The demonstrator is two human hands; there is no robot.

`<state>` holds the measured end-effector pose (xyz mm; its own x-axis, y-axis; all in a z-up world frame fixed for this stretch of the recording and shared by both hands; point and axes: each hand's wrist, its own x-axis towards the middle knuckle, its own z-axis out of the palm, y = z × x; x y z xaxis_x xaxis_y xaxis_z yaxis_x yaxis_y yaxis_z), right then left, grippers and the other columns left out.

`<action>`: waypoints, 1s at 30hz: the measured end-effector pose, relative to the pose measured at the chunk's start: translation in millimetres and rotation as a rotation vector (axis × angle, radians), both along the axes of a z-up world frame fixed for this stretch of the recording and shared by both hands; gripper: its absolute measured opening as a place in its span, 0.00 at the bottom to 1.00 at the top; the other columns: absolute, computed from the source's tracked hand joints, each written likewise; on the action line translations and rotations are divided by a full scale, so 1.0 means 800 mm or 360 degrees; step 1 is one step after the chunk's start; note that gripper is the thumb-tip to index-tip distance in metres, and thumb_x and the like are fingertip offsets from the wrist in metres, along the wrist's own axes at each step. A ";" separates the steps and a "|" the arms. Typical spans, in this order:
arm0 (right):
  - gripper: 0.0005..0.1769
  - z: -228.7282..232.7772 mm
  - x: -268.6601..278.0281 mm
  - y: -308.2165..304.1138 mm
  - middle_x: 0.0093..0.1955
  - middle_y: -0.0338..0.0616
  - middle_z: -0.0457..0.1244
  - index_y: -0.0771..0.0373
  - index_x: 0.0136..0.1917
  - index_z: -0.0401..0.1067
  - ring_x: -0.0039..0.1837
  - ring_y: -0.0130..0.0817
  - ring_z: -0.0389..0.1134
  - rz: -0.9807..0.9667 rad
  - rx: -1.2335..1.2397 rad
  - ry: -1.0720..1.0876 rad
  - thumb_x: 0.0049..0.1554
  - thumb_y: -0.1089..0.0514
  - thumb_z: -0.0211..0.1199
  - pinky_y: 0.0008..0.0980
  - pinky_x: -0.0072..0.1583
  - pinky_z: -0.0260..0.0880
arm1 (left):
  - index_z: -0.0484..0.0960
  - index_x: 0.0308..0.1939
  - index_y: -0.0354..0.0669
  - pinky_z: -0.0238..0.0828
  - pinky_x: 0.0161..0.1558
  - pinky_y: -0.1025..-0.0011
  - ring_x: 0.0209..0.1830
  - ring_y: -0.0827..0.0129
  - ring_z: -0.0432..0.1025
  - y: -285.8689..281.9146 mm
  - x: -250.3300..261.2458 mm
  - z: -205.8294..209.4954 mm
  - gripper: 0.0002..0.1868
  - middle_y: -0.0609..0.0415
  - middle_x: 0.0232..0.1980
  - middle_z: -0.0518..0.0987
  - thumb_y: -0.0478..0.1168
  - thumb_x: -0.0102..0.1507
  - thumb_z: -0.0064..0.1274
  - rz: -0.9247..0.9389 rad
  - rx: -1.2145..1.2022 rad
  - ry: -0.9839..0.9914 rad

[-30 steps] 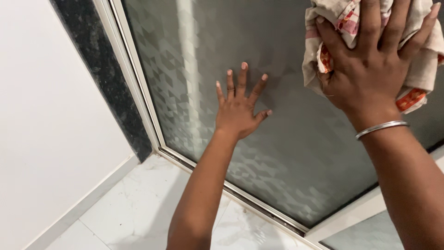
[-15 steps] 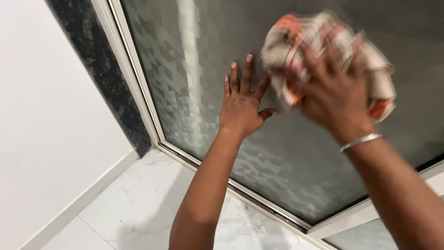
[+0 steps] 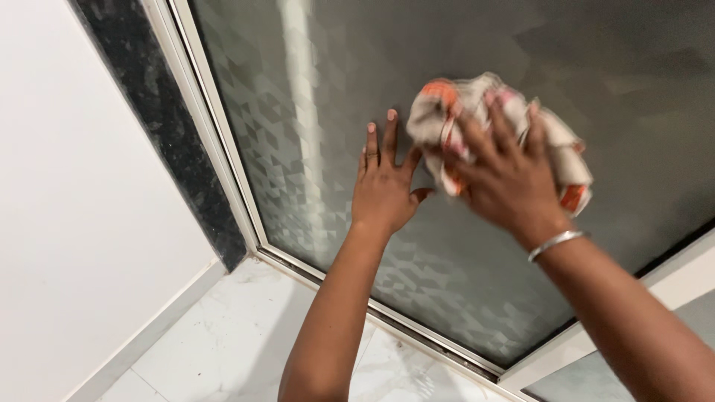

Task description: The person wipes a frosted glass sliding door using a cloth. They use their right hand to scrub the surface while their left hand stabilizes the door frame. The task involves repetitive wiping motions across the glass panel.

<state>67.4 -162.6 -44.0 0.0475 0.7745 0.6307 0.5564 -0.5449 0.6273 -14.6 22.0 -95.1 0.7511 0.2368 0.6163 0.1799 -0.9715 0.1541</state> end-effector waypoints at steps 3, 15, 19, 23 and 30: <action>0.21 -0.019 -0.004 -0.020 0.89 0.31 0.47 0.26 0.68 0.76 0.90 0.40 0.37 0.0018 -0.0009 -0.0062 0.62 0.34 0.61 0.61 0.84 0.30 | 0.53 0.72 0.73 0.49 0.75 0.50 0.84 0.46 0.39 -0.001 -0.005 0.004 0.46 0.53 0.85 0.34 0.59 0.56 0.64 0.0052 0.0030 0.0019; 0.27 0.020 0.005 -0.141 0.88 0.54 0.39 0.35 0.79 0.73 0.86 0.67 0.34 -0.0268 0.0642 0.0258 0.67 0.42 0.59 0.79 0.77 0.30 | 0.39 0.80 0.62 0.46 0.74 0.44 0.81 0.38 0.40 -0.015 -0.014 0.003 0.57 0.44 0.83 0.32 0.52 0.57 0.64 -0.0001 -0.0045 -0.0026; 0.24 -0.042 -0.004 -0.147 0.89 0.52 0.36 0.33 0.76 0.72 0.86 0.68 0.32 -0.0231 0.0835 0.0213 0.67 0.44 0.64 0.75 0.80 0.30 | 0.39 0.80 0.56 0.41 0.72 0.35 0.81 0.36 0.36 -0.029 -0.020 0.001 0.55 0.41 0.82 0.30 0.54 0.60 0.61 -0.0025 -0.0182 0.0041; 0.25 -0.092 -0.012 -0.136 0.85 0.54 0.39 0.35 0.69 0.74 0.83 0.70 0.36 -0.0249 0.0793 0.0212 0.59 0.47 0.67 0.77 0.74 0.36 | 0.42 0.79 0.51 0.39 0.69 0.30 0.79 0.34 0.35 -0.039 -0.027 0.019 0.51 0.39 0.81 0.32 0.55 0.62 0.57 -0.0019 0.0067 0.0033; 0.23 -0.042 -0.033 -0.193 0.85 0.48 0.41 0.44 0.72 0.72 0.84 0.70 0.41 0.0074 0.0773 -0.0425 0.65 0.48 0.70 0.69 0.81 0.51 | 0.53 0.79 0.47 0.45 0.71 0.32 0.80 0.36 0.42 -0.119 -0.023 0.091 0.45 0.35 0.81 0.42 0.52 0.63 0.57 -0.0435 0.0262 -0.0383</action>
<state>41.0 -317.2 -77.9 -0.1902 0.3892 0.9013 0.4427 -0.7854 0.4326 -32.7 -73.5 -22.4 0.6021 -0.0682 0.7955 -0.1110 -0.9938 -0.0011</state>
